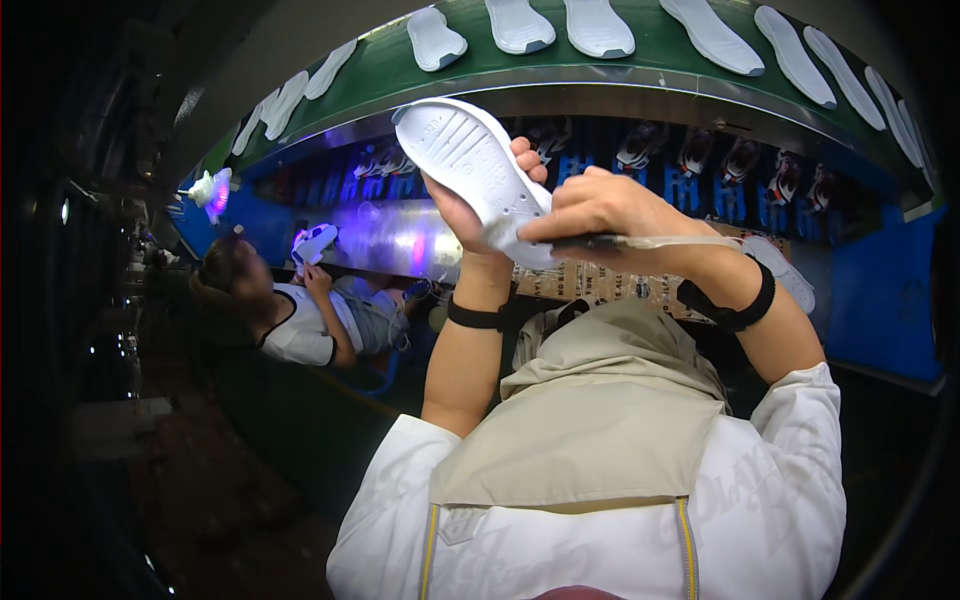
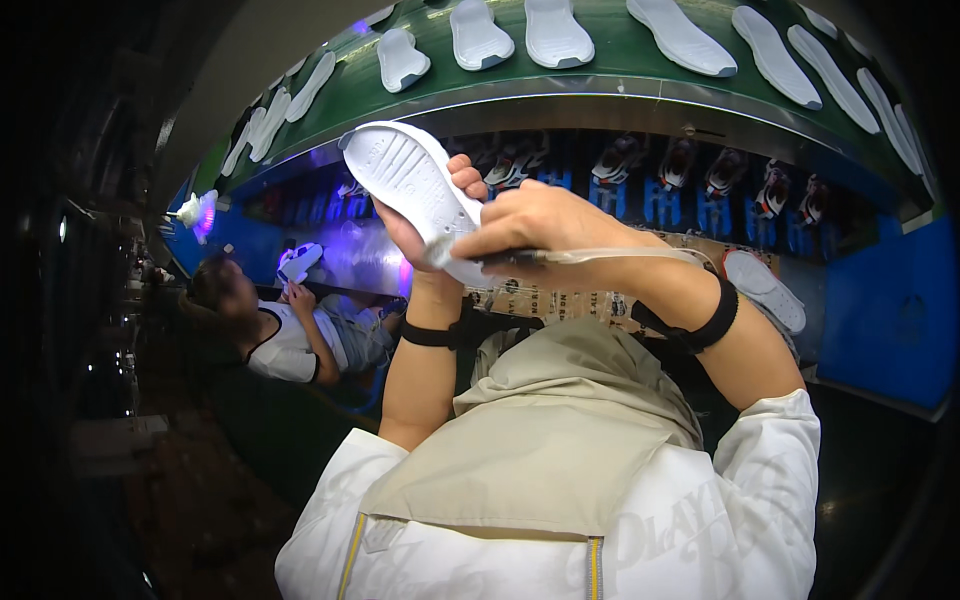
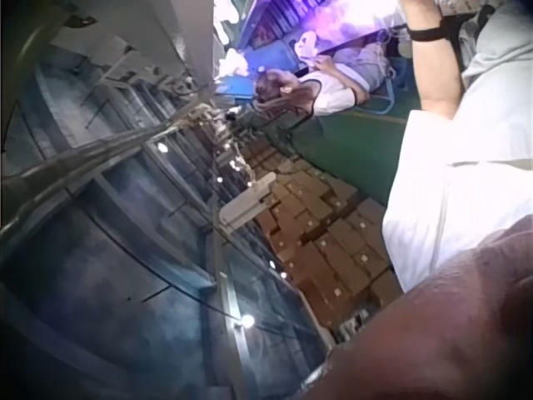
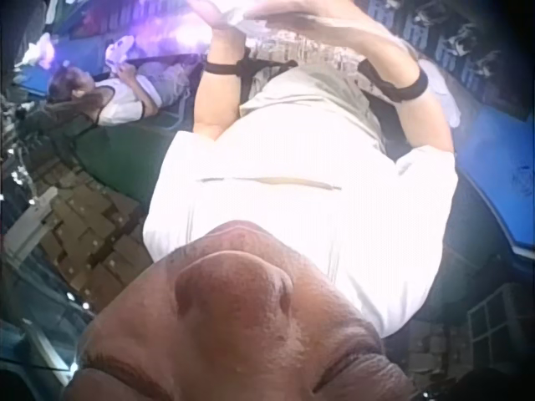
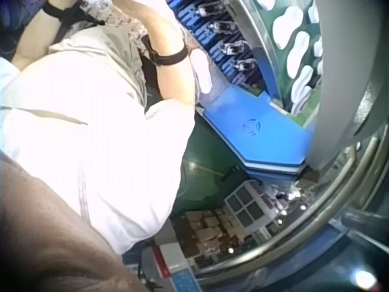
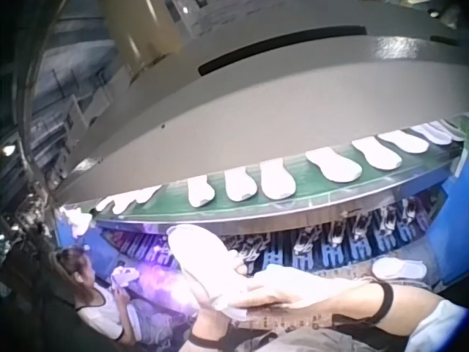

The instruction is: Using a pen-style applicator to apply adhesive or primer to the surface of white shoe soles in a factory setting.

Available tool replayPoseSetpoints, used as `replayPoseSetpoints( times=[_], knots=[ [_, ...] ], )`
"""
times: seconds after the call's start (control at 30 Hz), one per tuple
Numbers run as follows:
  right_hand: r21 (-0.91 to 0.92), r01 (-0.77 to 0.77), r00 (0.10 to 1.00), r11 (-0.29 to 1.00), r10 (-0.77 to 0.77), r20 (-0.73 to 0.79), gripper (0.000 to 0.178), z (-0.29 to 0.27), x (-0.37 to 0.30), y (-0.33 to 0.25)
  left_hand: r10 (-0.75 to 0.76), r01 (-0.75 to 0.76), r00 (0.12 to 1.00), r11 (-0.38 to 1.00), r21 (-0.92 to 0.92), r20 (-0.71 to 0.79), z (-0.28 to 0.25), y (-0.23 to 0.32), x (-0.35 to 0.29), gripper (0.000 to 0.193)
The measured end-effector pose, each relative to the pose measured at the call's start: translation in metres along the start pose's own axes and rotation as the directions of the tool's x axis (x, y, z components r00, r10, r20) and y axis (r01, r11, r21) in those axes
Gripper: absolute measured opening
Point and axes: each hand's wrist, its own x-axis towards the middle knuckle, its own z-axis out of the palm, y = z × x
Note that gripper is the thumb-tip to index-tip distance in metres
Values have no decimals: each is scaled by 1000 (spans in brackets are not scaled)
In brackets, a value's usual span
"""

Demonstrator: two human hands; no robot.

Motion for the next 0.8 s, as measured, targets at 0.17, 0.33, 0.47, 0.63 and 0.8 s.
replayPoseSetpoints(
  times=[0.17,0.33,0.47,0.63,0.8],
  knots=[
    [319,-92,995,943,95,5,27,-9,-1,-1,-26,19,995,997,80,93,5,11,6,89],
    [107,74,971,992,-96,220,32,-17,-2,1,-121,93,978,982,162,170,14,19,20,94],
    [53,-87,996,995,88,-13,32,-24,2,2,-231,194,946,965,174,228,18,24,33,110],
    [-35,101,971,994,-91,221,30,-31,-2,8,-369,159,902,766,623,224,31,22,57,83],
    [-125,-20,990,992,37,139,32,-32,-9,17,-315,196,948,470,861,-44,47,8,73,72]
  ],
)
